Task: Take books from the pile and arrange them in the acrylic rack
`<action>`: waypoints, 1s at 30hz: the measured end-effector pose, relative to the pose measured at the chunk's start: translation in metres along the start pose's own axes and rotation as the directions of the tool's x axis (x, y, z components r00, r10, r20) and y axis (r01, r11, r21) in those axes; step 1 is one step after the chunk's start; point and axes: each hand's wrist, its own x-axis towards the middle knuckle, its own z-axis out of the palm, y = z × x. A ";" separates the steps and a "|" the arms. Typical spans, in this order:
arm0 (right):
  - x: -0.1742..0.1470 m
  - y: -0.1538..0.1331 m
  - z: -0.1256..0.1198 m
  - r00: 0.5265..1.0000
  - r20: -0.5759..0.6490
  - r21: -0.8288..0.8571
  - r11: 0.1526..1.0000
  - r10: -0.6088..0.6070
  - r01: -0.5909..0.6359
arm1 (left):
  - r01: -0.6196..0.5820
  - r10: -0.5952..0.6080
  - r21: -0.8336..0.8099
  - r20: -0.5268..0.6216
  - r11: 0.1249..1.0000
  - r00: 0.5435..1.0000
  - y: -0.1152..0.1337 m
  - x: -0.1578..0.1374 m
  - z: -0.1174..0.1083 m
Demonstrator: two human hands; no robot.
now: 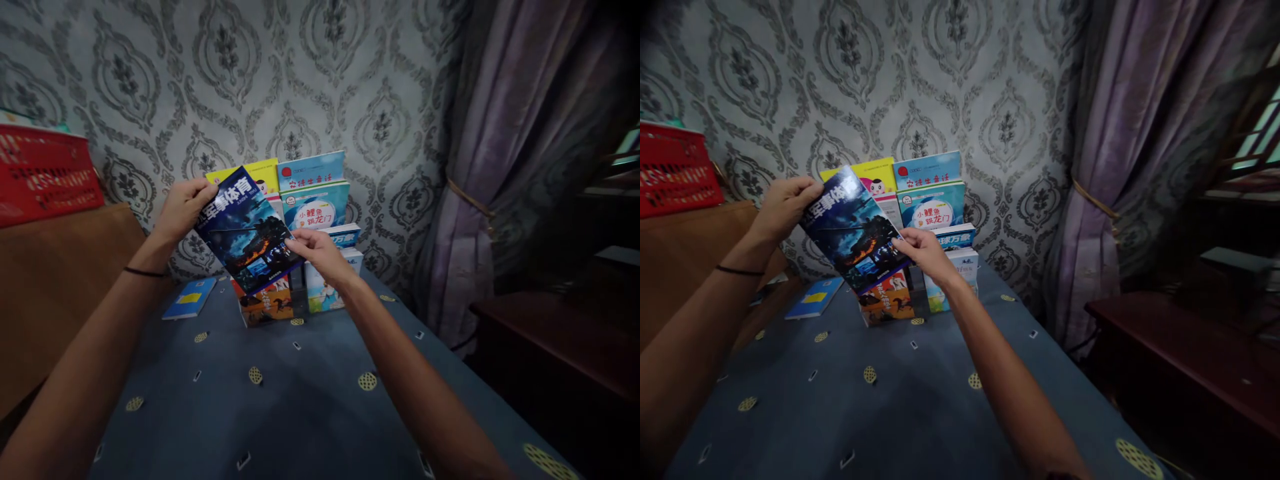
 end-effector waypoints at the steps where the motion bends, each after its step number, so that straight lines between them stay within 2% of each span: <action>1: 0.001 -0.009 -0.008 0.996 0.087 0.002 1.000 0.019 -0.020 | -0.012 0.012 -0.028 0.009 1.000 1.000 0.003 0.003 0.002; 3: -0.001 -0.024 -0.021 0.978 0.200 0.015 0.998 0.054 -0.058 | -0.010 0.011 -0.086 0.020 0.996 1.000 0.006 0.010 0.006; 8: -0.023 -0.036 -0.044 0.932 0.344 0.128 0.978 0.112 -0.165 | 0.080 -0.056 -0.250 0.103 0.965 0.993 0.001 0.014 0.017; 11: -0.028 -0.039 -0.053 0.907 0.403 0.129 0.974 0.121 -0.187 | 0.114 -0.071 -0.311 0.147 0.943 0.987 0.003 0.014 0.024; 13: -0.022 -0.045 -0.054 0.904 0.413 0.084 0.983 0.112 -0.160 | 0.121 -0.070 -0.328 0.165 0.937 0.984 0.010 0.016 0.027; 16: -0.001 -0.056 -0.051 0.932 0.361 0.029 0.998 0.040 -0.054 | 0.100 -0.040 -0.353 0.175 0.930 0.984 0.027 0.024 0.032; 18: 0.012 -0.062 -0.051 0.956 0.292 0.022 0.999 -0.031 0.026 | 0.062 -0.008 -0.394 0.137 0.917 0.990 0.036 0.031 0.037; 21: 0.020 -0.065 -0.062 0.986 0.125 0.000 0.993 -0.115 0.116 | 0.036 -0.038 -0.517 0.007 0.855 0.999 0.036 0.032 0.047; 23: 0.015 -0.064 -0.076 0.986 -0.017 -0.036 0.986 -0.165 0.164 | 0.107 -0.109 -0.538 0.028 0.836 0.994 0.026 0.024 0.058; 24: 0.012 -0.064 -0.085 0.977 -0.089 -0.059 0.980 -0.194 0.190 | 0.163 -0.138 -0.482 0.087 0.861 0.987 0.018 0.017 0.064; 25: 0.007 -0.064 -0.093 0.962 -0.152 -0.086 0.973 -0.225 0.214 | 0.193 -0.140 -0.361 0.169 0.912 0.976 0.011 0.009 0.071; 26: 0.003 -0.063 -0.100 0.945 -0.201 -0.116 0.964 -0.257 0.238 | 0.173 -0.119 -0.211 0.243 0.962 0.963 0.003 0.001 0.077; 28: -0.004 -0.062 -0.112 0.911 -0.262 -0.177 0.944 -0.318 0.278 | 0.056 -0.074 0.061 0.352 0.997 0.933 -0.009 -0.014 0.089; 30: -0.008 -0.061 -0.118 0.890 -0.283 -0.236 0.925 -0.357 0.296 | -0.045 -0.052 0.204 0.448 0.978 0.892 -0.017 -0.027 0.096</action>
